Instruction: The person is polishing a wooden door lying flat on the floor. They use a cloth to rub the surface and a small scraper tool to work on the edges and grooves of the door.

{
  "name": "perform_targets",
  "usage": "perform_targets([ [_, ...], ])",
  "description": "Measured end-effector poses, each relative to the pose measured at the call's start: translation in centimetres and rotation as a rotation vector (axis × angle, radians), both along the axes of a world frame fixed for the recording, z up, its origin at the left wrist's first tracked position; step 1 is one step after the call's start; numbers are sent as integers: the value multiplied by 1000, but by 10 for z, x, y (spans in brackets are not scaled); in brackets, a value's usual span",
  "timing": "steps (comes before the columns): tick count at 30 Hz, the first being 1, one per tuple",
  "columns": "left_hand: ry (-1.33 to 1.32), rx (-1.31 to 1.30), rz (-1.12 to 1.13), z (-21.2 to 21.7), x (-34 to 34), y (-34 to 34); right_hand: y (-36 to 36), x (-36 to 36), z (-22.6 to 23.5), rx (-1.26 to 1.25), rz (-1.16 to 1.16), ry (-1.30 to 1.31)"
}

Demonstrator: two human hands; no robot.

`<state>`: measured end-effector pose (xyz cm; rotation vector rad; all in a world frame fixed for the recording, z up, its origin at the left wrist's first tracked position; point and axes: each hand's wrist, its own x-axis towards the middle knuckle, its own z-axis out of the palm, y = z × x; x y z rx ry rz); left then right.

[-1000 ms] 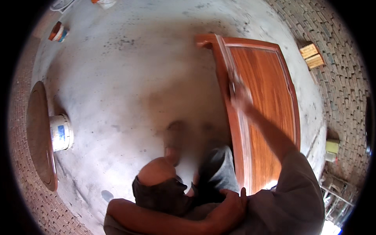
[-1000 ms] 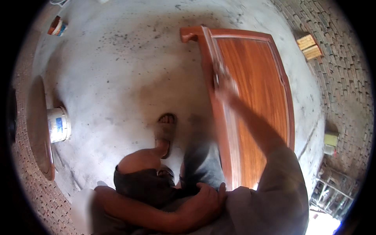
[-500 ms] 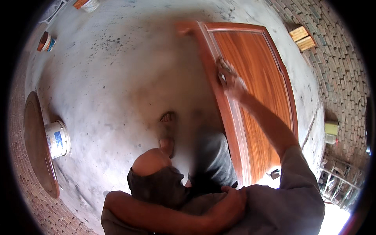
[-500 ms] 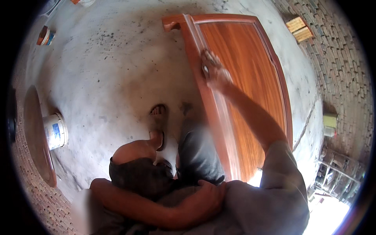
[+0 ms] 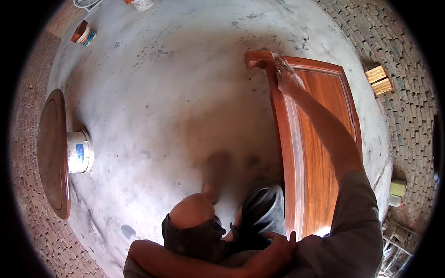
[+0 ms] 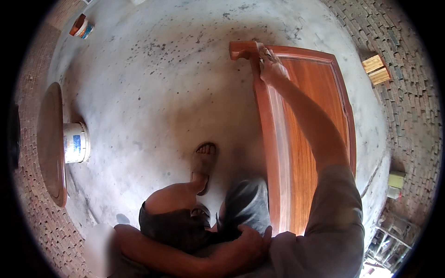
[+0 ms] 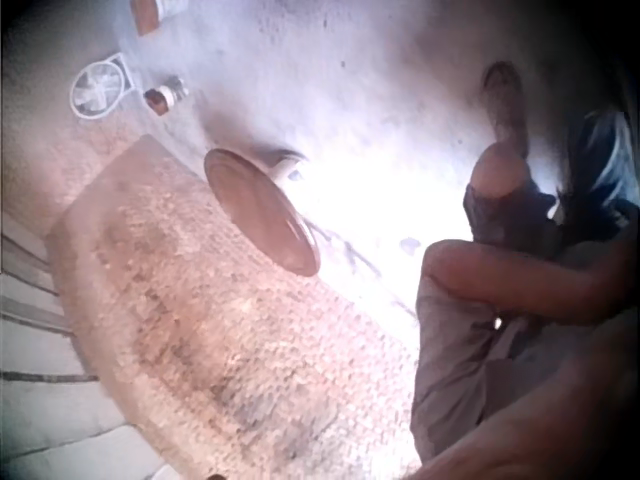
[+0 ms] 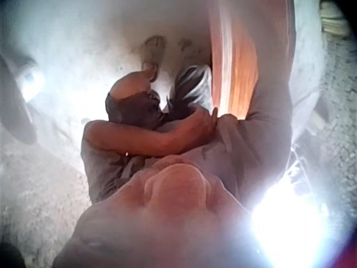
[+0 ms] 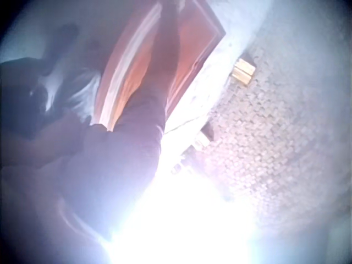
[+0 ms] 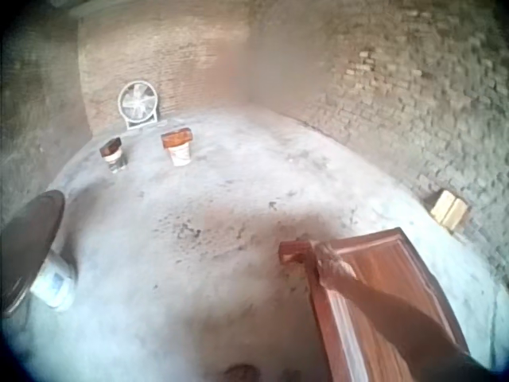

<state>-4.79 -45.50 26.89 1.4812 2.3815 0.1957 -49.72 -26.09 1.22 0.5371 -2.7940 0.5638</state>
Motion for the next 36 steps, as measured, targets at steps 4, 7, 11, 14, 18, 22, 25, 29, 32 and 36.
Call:
perform_targets([
  [4,131,152,-189,13,-16,-1,44,-15,12,154,-39,128],
  [7,-24,46,-118,25,-13,-4,-5,114,16,-98,-80,-157],
  [11,-161,31,-260,39,-22,5,35,366,44,-346,31,-130],
  [14,-53,117,-282,33,-11,9,66,544,80,-195,-126,-402],
  [18,-126,63,-341,18,5,19,38,480,36,-248,-222,-171],
  [22,-165,159,-493,-20,4,53,67,377,16,-16,-107,-155],
  [25,-185,179,-496,-27,15,41,61,486,52,-214,-246,-196],
  [29,-73,138,-460,-22,17,24,82,706,101,-164,-210,-634],
  [32,-105,136,-516,-21,20,38,83,732,124,-112,-224,-509],
  [36,-206,25,-566,-33,27,67,53,560,83,-247,-316,-237],
])
